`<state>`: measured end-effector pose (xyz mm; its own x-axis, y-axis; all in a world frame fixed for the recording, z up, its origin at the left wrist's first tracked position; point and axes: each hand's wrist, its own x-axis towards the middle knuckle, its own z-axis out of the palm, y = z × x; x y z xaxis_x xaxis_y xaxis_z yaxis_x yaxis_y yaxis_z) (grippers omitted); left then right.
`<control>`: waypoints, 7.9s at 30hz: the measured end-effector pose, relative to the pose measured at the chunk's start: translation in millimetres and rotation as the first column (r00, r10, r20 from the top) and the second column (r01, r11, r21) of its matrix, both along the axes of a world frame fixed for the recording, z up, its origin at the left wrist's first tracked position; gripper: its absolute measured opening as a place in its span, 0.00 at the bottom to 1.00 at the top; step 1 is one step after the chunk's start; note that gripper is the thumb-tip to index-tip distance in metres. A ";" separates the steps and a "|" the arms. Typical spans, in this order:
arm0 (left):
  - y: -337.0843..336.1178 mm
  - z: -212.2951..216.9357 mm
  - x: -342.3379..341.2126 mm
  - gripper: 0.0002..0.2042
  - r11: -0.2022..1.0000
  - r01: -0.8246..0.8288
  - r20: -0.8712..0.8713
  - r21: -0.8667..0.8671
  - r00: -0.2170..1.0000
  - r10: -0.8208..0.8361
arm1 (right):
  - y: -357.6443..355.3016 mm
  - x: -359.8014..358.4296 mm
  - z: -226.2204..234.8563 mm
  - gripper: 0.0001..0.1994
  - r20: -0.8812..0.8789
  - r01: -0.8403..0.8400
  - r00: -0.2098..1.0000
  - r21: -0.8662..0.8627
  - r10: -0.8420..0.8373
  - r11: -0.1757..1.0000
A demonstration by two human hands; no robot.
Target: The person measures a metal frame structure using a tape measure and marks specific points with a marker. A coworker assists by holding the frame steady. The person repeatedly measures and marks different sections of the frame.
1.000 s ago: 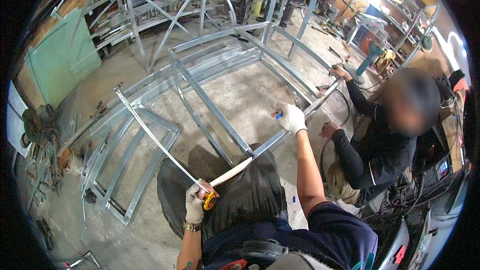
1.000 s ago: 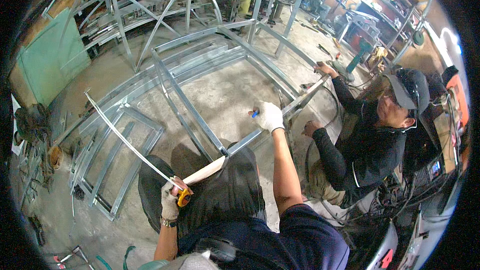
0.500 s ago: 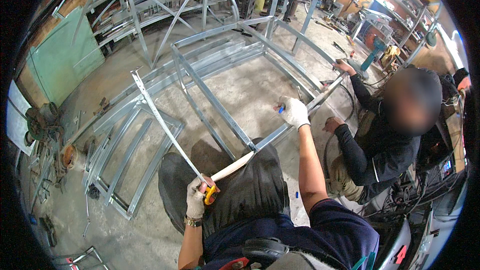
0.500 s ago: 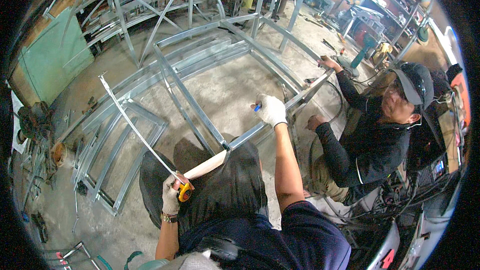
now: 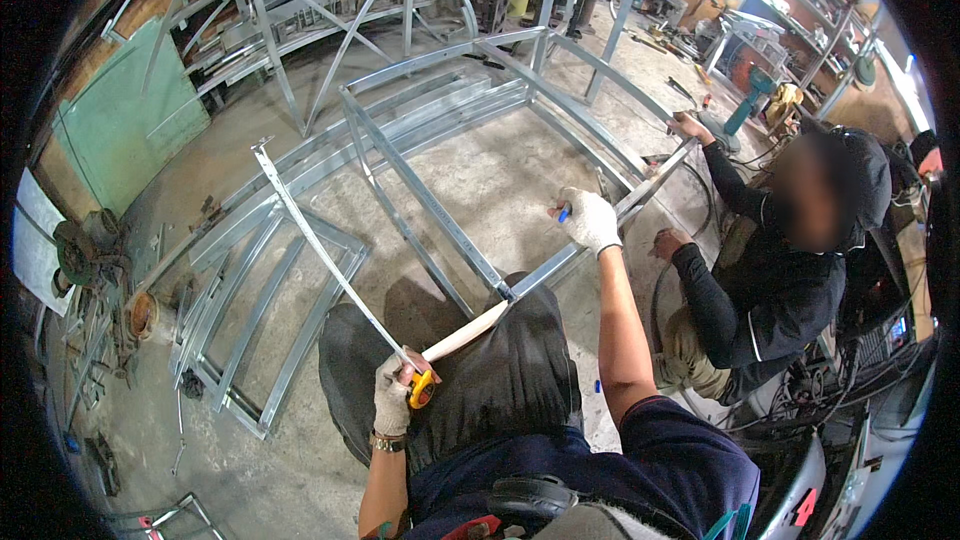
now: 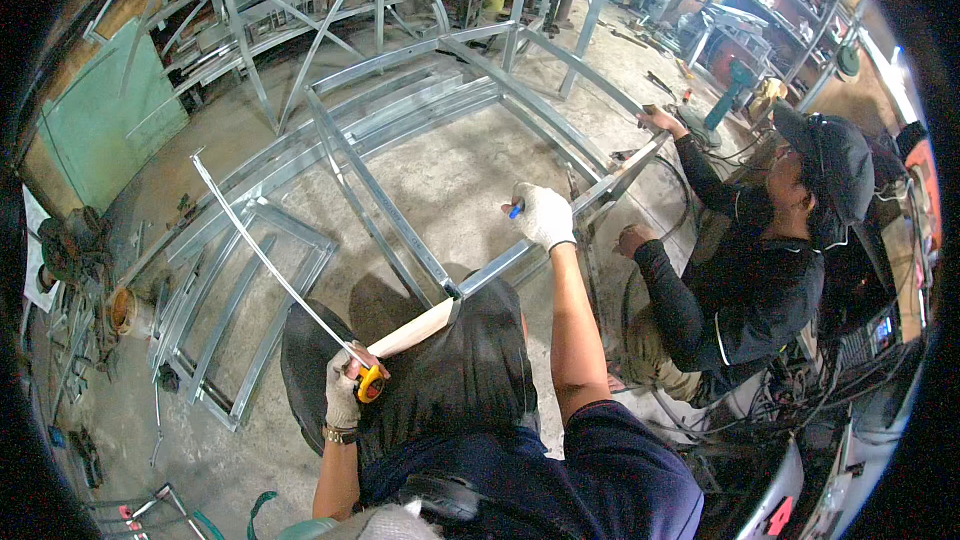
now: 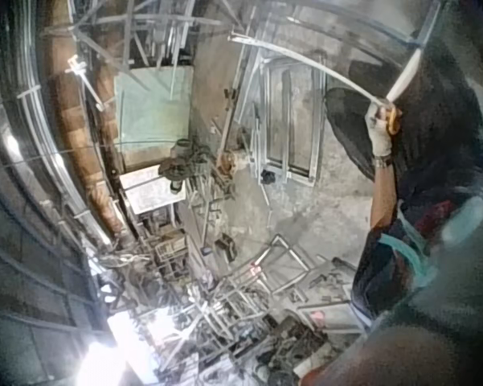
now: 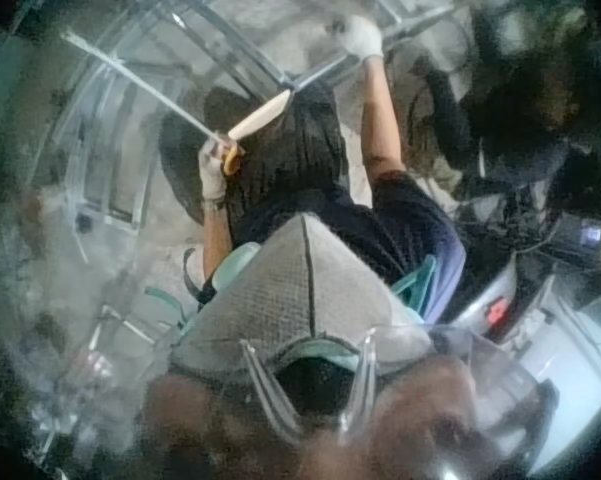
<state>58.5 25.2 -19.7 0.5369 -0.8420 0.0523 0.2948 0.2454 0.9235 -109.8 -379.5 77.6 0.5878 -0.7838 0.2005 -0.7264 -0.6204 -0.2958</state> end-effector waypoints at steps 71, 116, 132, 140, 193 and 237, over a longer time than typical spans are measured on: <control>-5.9 -29.9 13.1 0.23 0.997 0.041 0.030 -0.058 0.999 -0.039 | 139.9 28.3 -0.4 0.25 0.287 -0.329 0.916 0.134 0.281 0.935; -50.0 -42.4 95.8 0.23 0.536 0.763 -0.869 -0.362 -0.067 -0.491 | 197.9 31.3 -1.0 0.32 -0.483 0.255 0.834 -0.093 -0.268 0.962; -62.3 -46.4 102.8 0.22 0.523 0.768 -0.904 -0.369 -0.166 -0.394 | 197.2 18.7 6.4 0.36 -0.368 0.228 0.917 0.171 -0.153 0.958; -58.1 -39.9 99.9 0.22 0.562 0.772 -0.920 -0.297 -0.073 -0.386 | 197.4 47.3 9.0 0.16 -0.349 0.306 0.902 0.104 -0.254 0.946; -308.6 208.8 83.3 0.14 0.965 0.124 0.472 0.231 0.853 -0.223 | 177.3 75.6 -10.5 0.20 0.182 -0.066 0.983 0.155 0.037 0.986; -359.0 21.2 88.6 0.16 0.887 -0.186 0.835 0.423 0.460 -0.301 | 177.5 75.8 -8.3 0.19 0.107 -0.053 0.993 0.080 0.044 0.995</control>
